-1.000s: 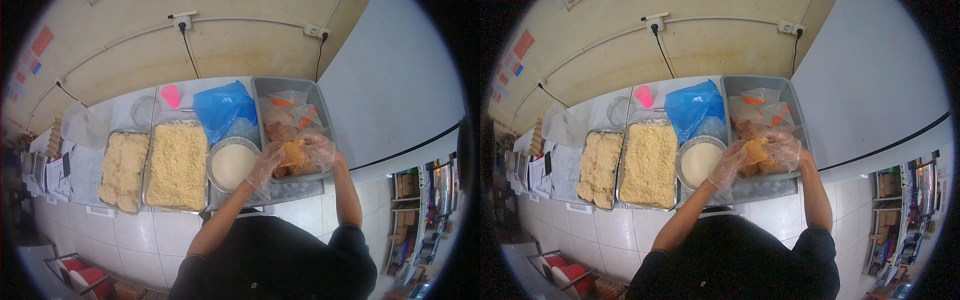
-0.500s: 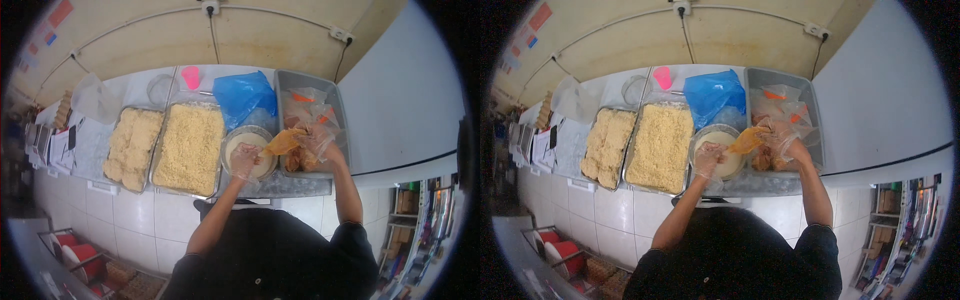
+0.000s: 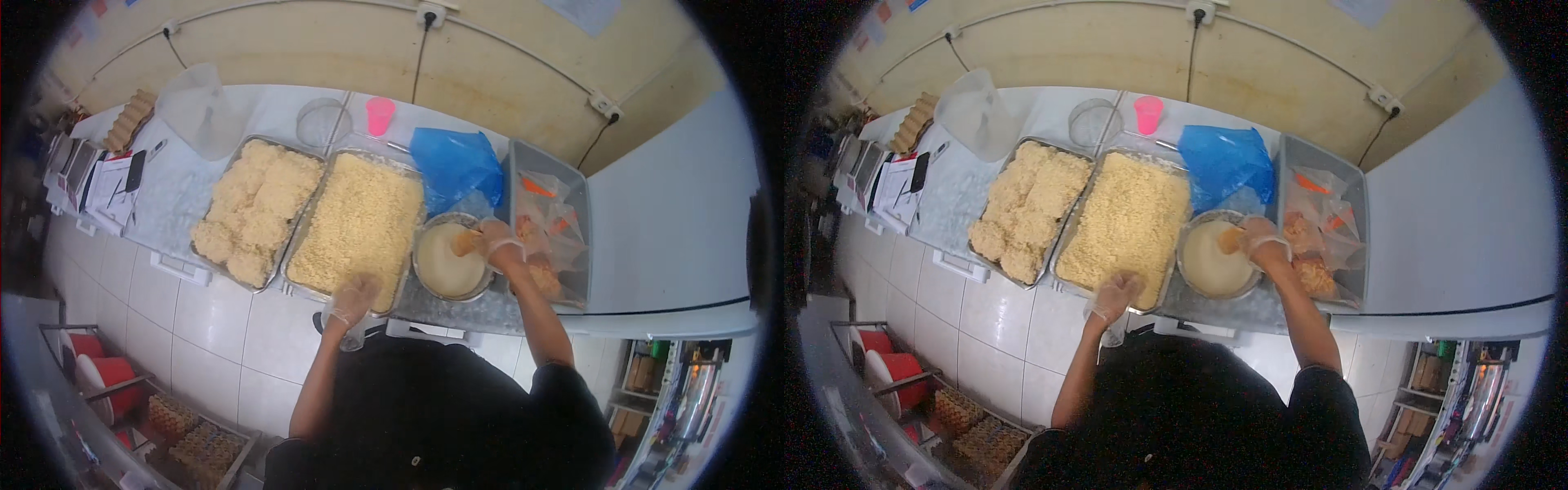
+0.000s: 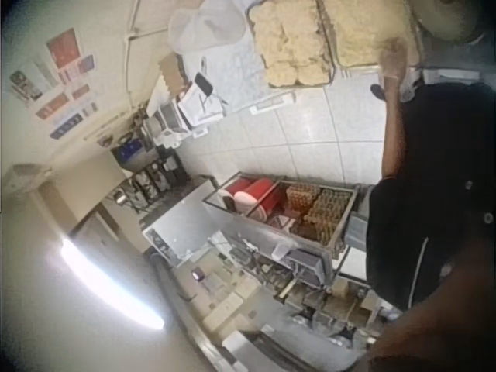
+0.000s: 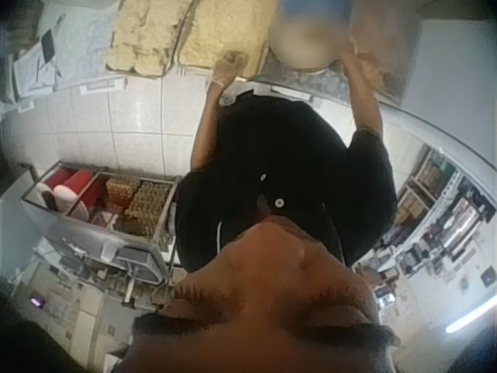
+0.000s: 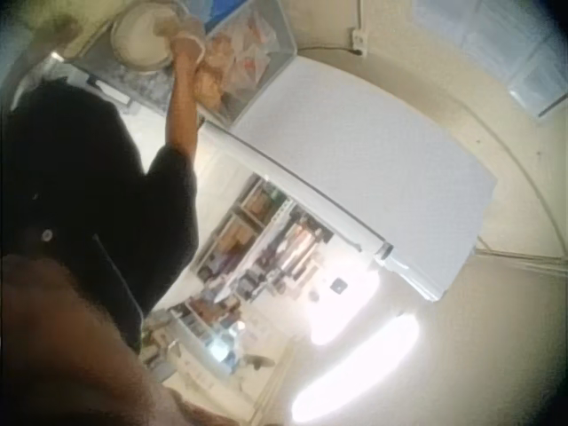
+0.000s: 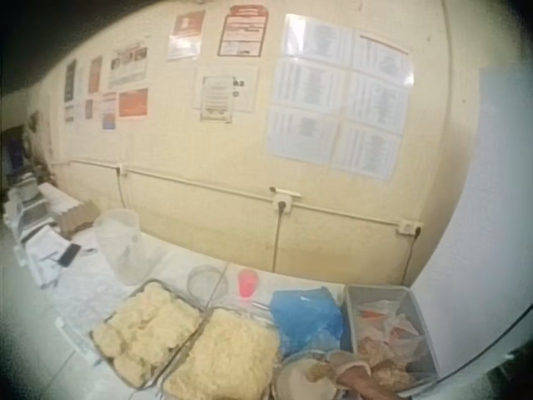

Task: The person puts on plastic gloves, dips raw chicken pieces into liquid batter, coats them in breadcrumbs, and arranges the breaded chicken on a metal tray.

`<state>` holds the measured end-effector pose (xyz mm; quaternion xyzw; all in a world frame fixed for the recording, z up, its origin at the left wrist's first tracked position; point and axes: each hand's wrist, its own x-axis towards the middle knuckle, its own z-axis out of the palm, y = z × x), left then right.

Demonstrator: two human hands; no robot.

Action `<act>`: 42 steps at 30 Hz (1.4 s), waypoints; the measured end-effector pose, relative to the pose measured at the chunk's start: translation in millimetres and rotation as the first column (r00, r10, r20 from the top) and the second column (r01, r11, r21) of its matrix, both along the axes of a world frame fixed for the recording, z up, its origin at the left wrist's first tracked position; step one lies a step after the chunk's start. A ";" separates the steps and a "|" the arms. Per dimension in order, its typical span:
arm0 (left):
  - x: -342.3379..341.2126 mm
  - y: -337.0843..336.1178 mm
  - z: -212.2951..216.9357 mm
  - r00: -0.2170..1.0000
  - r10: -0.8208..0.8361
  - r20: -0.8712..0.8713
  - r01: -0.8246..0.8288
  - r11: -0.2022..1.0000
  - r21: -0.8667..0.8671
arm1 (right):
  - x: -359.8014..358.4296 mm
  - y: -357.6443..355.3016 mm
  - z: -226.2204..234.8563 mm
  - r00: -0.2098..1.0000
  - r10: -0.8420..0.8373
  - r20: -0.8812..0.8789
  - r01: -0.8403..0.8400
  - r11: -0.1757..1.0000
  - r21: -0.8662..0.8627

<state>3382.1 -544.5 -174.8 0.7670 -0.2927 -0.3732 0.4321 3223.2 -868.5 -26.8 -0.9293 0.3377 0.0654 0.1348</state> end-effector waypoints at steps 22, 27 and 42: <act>69.0 5.9 30.1 0.946 -0.324 -0.030 0.324 0.946 0.005 | -2.0 22.8 -27.1 0.994 -0.090 -0.065 0.100 0.982 0.160; 77.9 15.4 1.7 0.954 -0.299 -0.027 0.295 0.950 -0.100 | 21.9 31.0 -95.7 0.990 -0.141 -0.025 0.135 0.977 -0.164; 85.6 20.5 -5.5 0.964 -0.253 -0.077 0.244 0.964 -0.108 | 8.4 63.2 116.0 0.970 -0.137 0.199 0.097 0.975 0.200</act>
